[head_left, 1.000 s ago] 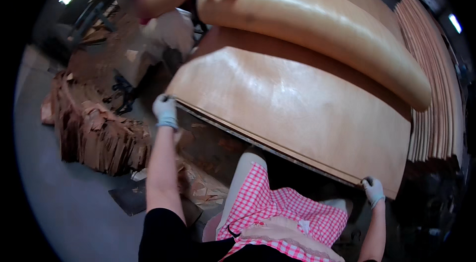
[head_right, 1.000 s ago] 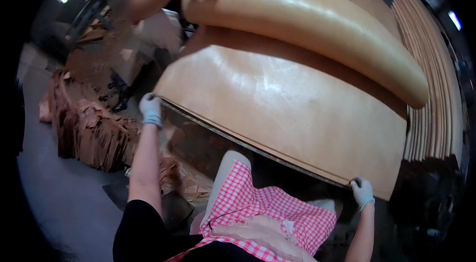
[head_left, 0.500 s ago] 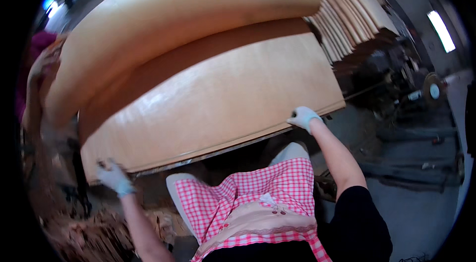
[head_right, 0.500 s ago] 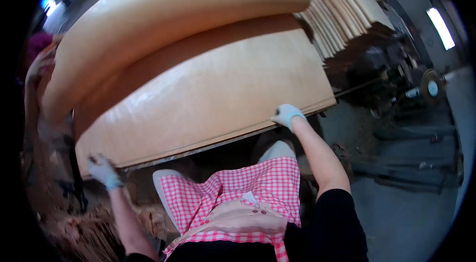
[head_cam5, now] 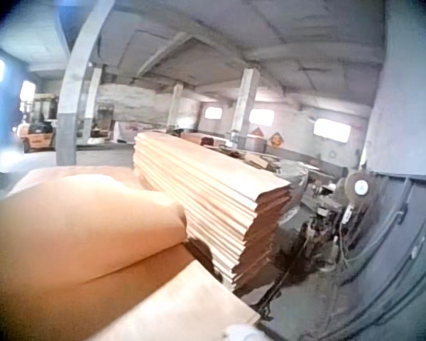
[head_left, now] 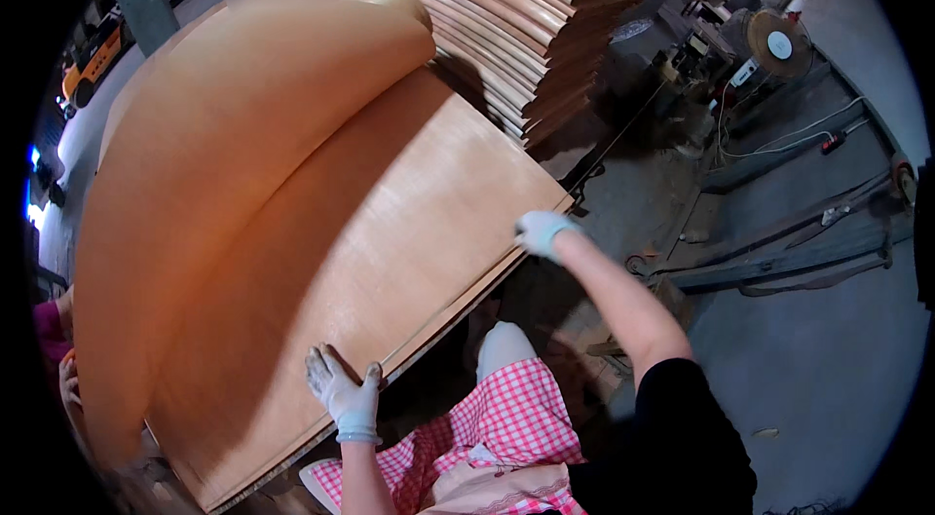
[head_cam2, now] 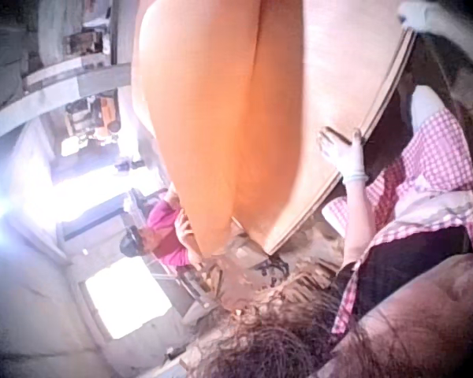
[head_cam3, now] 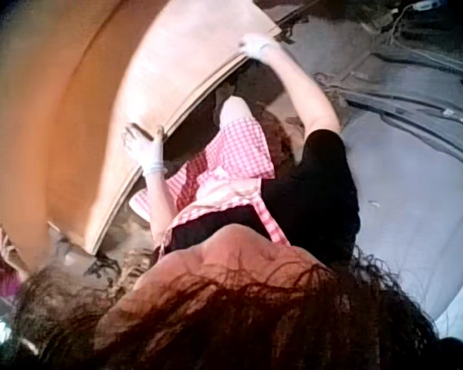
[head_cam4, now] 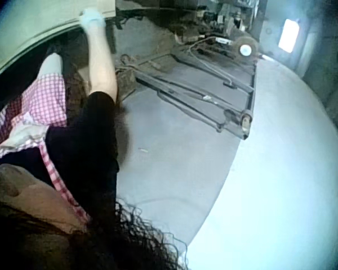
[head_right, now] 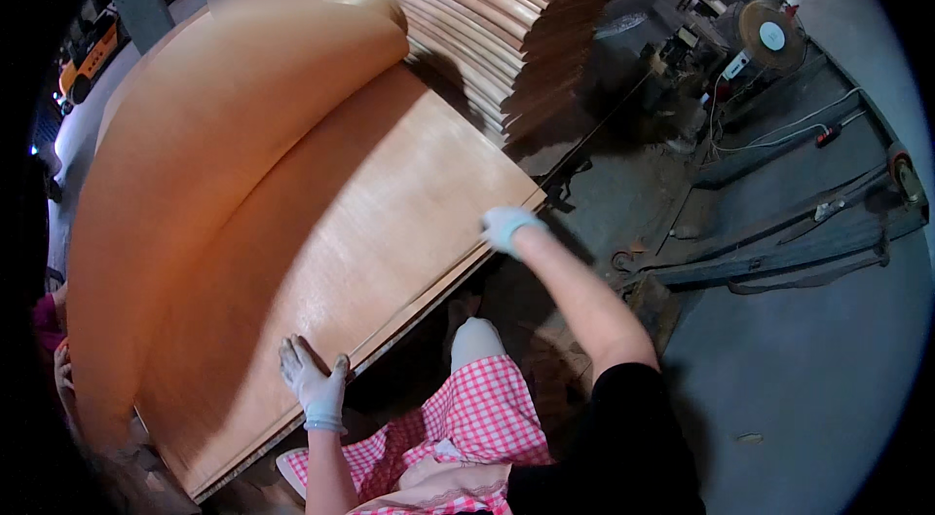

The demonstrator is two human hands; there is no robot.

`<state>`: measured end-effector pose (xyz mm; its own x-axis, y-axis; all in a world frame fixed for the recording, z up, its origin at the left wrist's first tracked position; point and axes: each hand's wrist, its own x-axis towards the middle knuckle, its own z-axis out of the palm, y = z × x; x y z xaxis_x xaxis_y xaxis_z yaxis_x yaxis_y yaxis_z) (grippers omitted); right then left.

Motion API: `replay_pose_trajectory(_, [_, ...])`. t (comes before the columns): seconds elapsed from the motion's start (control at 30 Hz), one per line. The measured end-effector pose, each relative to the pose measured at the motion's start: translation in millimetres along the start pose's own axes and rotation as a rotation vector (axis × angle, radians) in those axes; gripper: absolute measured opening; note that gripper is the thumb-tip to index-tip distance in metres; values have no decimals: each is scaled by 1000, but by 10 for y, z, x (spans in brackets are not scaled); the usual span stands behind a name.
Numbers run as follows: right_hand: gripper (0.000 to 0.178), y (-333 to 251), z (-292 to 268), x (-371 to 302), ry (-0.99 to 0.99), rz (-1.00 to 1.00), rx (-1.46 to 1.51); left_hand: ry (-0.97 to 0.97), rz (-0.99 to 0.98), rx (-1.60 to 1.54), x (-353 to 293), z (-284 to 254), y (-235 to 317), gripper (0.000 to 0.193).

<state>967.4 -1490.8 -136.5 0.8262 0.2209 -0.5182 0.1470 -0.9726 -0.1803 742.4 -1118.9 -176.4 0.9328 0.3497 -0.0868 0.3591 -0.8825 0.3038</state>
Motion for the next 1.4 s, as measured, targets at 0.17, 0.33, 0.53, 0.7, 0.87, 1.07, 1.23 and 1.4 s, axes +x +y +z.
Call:
replay_pose_trajectory(0.17, [26,1030,-336,214,115,153,-120,-14,-18,53,-1,25,-53,96])
replay_pose_trajectory(0.33, [32,1552,50,442,316,357,188,128,95,26,-27,39,21,91])
replay_pose_trajectory(0.53, [22,731,258,-58,928,221,728,162,134,-191,-445,75,141,32])
replay_pose_trajectory(0.7, [12,-1076,736,-998,408,-290,1020,196,325,-666,-631,-268,719,33])
replay_pose_trajectory(0.87, [17,-2356,1039,-1766,-90,-549,1317,184,213,-1102,-844,-343,372,25])
replay_pose_trajectory(1.07, [34,-2879,1004,-1543,24,-639,620,508,-395,-1149,-1006,-592,-1025,4])
replay_pose_trajectory(1.23, [25,-1882,874,-748,29,-476,271,929,-863,-759,-1134,-966,-3711,9])
replay_pose_trajectory(1.4, [27,-1252,489,-537,67,-296,83,938,-985,-580,-1423,-1294,-5050,17])
